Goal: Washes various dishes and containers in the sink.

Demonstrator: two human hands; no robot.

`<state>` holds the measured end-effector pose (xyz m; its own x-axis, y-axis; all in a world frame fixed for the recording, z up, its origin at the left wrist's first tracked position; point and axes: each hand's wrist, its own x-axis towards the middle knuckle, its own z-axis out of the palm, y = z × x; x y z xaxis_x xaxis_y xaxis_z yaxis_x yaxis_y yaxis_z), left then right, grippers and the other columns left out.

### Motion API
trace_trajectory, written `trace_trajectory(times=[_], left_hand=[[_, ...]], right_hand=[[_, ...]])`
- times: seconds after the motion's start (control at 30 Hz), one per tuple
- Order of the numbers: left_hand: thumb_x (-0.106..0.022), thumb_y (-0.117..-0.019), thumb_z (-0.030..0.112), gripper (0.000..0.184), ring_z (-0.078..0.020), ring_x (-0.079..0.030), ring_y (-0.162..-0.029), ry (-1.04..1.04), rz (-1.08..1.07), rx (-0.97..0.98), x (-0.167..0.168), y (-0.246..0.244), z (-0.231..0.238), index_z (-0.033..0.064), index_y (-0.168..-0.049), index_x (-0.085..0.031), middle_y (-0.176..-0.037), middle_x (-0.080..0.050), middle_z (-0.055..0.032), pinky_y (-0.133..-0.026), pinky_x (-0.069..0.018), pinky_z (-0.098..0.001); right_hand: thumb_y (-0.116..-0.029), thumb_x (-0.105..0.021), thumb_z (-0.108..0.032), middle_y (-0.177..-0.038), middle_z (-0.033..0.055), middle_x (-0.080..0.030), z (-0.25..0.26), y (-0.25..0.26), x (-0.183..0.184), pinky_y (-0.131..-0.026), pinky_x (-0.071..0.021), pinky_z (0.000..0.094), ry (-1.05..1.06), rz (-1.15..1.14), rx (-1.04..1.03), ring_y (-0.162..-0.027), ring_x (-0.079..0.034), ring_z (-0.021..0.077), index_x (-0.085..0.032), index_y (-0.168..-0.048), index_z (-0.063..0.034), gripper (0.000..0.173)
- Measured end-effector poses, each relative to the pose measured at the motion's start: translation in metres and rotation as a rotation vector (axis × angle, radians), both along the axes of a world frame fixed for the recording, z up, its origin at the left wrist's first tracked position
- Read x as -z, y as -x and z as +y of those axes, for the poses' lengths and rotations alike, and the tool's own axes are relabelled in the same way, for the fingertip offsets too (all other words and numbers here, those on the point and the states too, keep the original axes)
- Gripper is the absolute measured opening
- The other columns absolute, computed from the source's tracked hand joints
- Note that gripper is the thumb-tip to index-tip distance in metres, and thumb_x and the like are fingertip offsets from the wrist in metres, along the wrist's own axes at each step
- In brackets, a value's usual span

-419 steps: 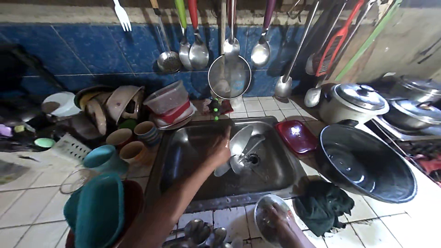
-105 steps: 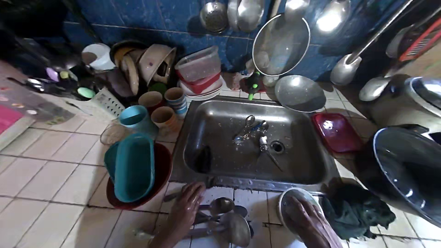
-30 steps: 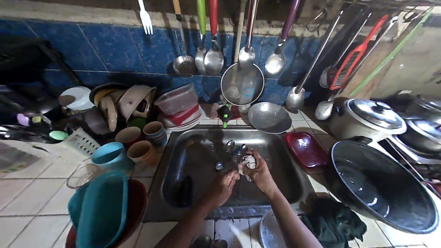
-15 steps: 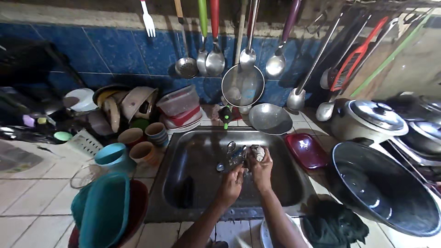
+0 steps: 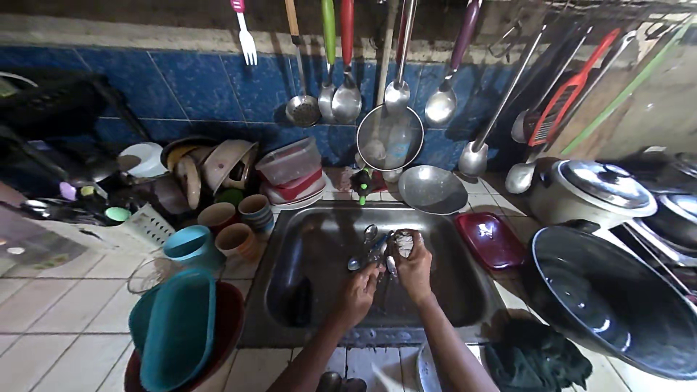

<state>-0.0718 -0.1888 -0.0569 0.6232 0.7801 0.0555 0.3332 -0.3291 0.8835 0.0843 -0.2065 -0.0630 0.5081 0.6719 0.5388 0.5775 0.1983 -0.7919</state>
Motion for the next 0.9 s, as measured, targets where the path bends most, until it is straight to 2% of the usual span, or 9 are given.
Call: trace_trajectory(times=[0.13, 0.2, 0.27, 0.37, 0.47, 0.5, 0.6, 0.77, 0.9], left_hand=[[-0.039, -0.1114, 0.023, 0.036, 0.0018, -0.035, -0.046, 0.537, -0.374, -0.117, -0.002, -0.001, 0.000, 0.0043, -0.119, -0.068, -0.061, -0.043, 0.0106, -0.043, -0.0305, -0.0144], [-0.040, -0.1102, 0.021, 0.032, 0.0020, -0.038, -0.046, 0.739, -0.506, -0.046, 0.004, 0.003, 0.007, 0.0051, -0.122, -0.065, -0.061, -0.045, 0.0112, -0.044, -0.0337, -0.0133], [-0.045, -0.1078, 0.014, 0.027, -0.0006, -0.046, -0.053, 0.821, -0.576, -0.038, 0.009, 0.003, 0.011, 0.0055, -0.125, -0.064, -0.073, -0.055, 0.0064, -0.048, -0.0404, -0.0142], [-0.051, -0.1045, 0.004, 0.026, -0.0063, -0.058, -0.062, 0.746, -0.633, -0.147, 0.015, -0.003, 0.008, -0.0010, -0.127, -0.064, -0.087, -0.066, -0.0026, -0.056, -0.0502, -0.0186], [-0.047, -0.1034, -0.001, 0.024, -0.0025, -0.054, -0.062, 0.613, -0.581, -0.242, 0.011, -0.015, -0.008, -0.0032, -0.122, -0.063, -0.081, -0.063, 0.0011, -0.057, -0.0467, -0.0174], [-0.044, -0.1025, -0.003, 0.025, -0.0016, -0.051, -0.061, 0.569, -0.538, -0.260, 0.008, -0.019, -0.013, -0.0046, -0.120, -0.061, -0.080, -0.059, 0.0017, -0.056, -0.0442, -0.0174], [-0.044, -0.1019, -0.001, 0.023, 0.0012, -0.047, -0.057, 0.438, -0.539, -0.237, 0.013, -0.016, -0.016, -0.0019, -0.109, -0.066, -0.071, -0.055, 0.0060, -0.053, -0.0405, -0.0145], [-0.045, -0.1027, 0.003, 0.033, 0.0032, -0.051, -0.072, 0.072, -0.433, -0.077, 0.019, -0.001, -0.004, -0.0112, -0.126, -0.063, -0.087, -0.062, -0.0001, -0.069, -0.0446, -0.0141], [-0.045, -0.1042, 0.007, 0.035, -0.0002, -0.055, -0.078, 0.016, -0.285, -0.042, 0.017, 0.009, -0.004, -0.0088, -0.129, -0.063, -0.091, -0.065, -0.0036, -0.076, -0.0472, -0.0170]], right_hand=[[-0.0903, -0.069, -0.004, -0.101, 0.0099, -0.071, -0.007, -0.003, -0.011, -0.082, -0.0572, 0.0219, 0.037, 0.245, -0.196, -0.088, -0.068, 0.0039, -0.057, -0.124, 0.0096, 0.038], [-0.0928, -0.068, -0.004, -0.102, 0.0055, -0.070, -0.012, -0.008, -0.011, -0.083, -0.0570, 0.0190, 0.048, 0.345, -0.346, -0.089, -0.067, 0.0001, -0.056, -0.124, 0.0092, 0.036], [-0.0945, -0.064, -0.001, -0.095, 0.0042, -0.071, -0.011, -0.013, -0.005, -0.078, -0.0605, 0.0239, 0.000, 0.555, -0.353, -0.082, -0.069, 0.0047, -0.057, -0.121, 0.0074, 0.029], [-0.0970, -0.061, -0.005, -0.096, 0.0074, -0.070, -0.012, -0.007, 0.000, -0.071, -0.0616, 0.0301, -0.052, 0.819, -0.298, -0.079, -0.069, 0.0118, -0.054, -0.125, 0.0051, 0.030], [-0.0917, -0.064, -0.004, -0.132, 0.0166, -0.058, -0.022, 0.018, 0.009, -0.097, -0.0536, 0.0272, 0.046, 0.610, -0.399, -0.114, -0.061, 0.0117, -0.046, -0.140, 0.0106, 0.054], [-0.0889, -0.066, -0.002, -0.132, 0.0190, -0.056, -0.021, 0.025, 0.013, -0.101, -0.0499, 0.0260, 0.048, 0.533, -0.398, -0.117, -0.058, 0.0120, -0.048, -0.136, 0.0126, 0.052], [-0.0898, -0.067, -0.001, -0.113, 0.0078, -0.066, -0.014, 0.028, 0.014, -0.093, -0.0559, 0.0229, -0.011, 0.567, -0.418, -0.103, -0.065, 0.0040, -0.052, -0.127, 0.0087, 0.041], [-0.0966, -0.057, -0.005, -0.095, 0.0030, -0.070, -0.002, 0.020, 0.002, -0.076, -0.0619, 0.0287, -0.059, 0.847, -0.413, -0.081, -0.070, 0.0086, -0.053, -0.122, 0.0035, 0.027], [-0.0998, -0.055, -0.005, -0.093, 0.0037, -0.069, 0.003, 0.016, 0.001, -0.072, -0.0621, 0.0288, -0.021, 0.881, -0.406, -0.077, -0.070, 0.0095, -0.052, -0.123, 0.0034, 0.025]])
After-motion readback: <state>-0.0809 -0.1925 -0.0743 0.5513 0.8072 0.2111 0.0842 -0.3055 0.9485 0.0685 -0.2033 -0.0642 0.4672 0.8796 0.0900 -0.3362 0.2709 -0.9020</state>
